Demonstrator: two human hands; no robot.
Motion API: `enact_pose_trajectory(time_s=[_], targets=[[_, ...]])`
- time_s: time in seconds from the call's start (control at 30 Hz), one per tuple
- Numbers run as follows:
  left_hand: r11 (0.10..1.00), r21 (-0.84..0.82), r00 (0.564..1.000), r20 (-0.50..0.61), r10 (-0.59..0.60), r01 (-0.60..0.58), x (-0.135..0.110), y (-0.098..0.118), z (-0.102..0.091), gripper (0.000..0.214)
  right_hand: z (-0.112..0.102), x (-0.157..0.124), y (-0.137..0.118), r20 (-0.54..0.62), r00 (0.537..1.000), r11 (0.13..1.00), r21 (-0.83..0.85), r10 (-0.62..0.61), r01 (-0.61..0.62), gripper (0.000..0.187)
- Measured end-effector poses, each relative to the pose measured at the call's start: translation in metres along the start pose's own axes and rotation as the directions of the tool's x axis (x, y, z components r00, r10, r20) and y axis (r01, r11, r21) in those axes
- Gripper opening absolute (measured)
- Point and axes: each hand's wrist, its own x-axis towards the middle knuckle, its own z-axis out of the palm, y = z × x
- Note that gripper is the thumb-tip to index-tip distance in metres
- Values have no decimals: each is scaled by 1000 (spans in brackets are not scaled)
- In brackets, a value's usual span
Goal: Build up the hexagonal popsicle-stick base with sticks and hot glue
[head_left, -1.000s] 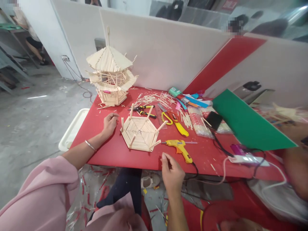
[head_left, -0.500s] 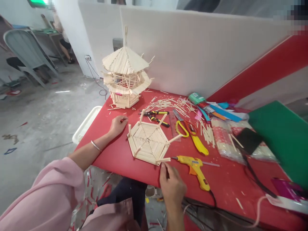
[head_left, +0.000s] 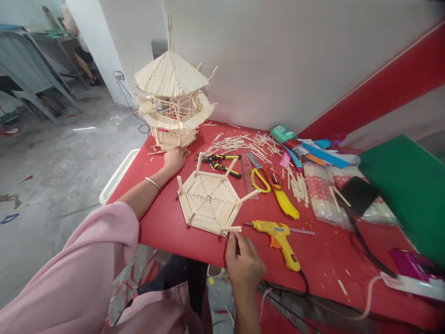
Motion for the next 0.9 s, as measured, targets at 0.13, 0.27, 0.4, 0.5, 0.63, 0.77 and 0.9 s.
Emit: enact_pose_trajectory(time_s=[0.13,0.27,0.4,0.5,0.63,0.77,0.9], targets=[[1000,21,1000,16,-16,16,-4,1,-1,25,0,-1,0,5,1000,999,31,6,-6,30],[988,-148,996,-82,32,-44,-18,-7,-6,13,1,-4,0,30,998,997,53,47,-49,29],[851,-520,983,-105,-149,74,-39,-20,-18,7,2,-6,0,46,995,992,80,92,-96,31],[727,-670,955,-94,-282,149,-59,-26,-32,4,3,-6,-1,61,992,989,92,109,-115,32],[656,-738,932,-110,-344,155,-100,-29,-52,9,1,-5,1,67,988,971,187,141,-151,35],[561,-813,951,-29,-309,157,-148,-25,-62,16,-10,1,9,188,952,858,417,243,-301,37],[517,-819,966,172,-193,249,-177,-15,-60,24,-27,11,17,454,796,535,589,401,-606,42]])
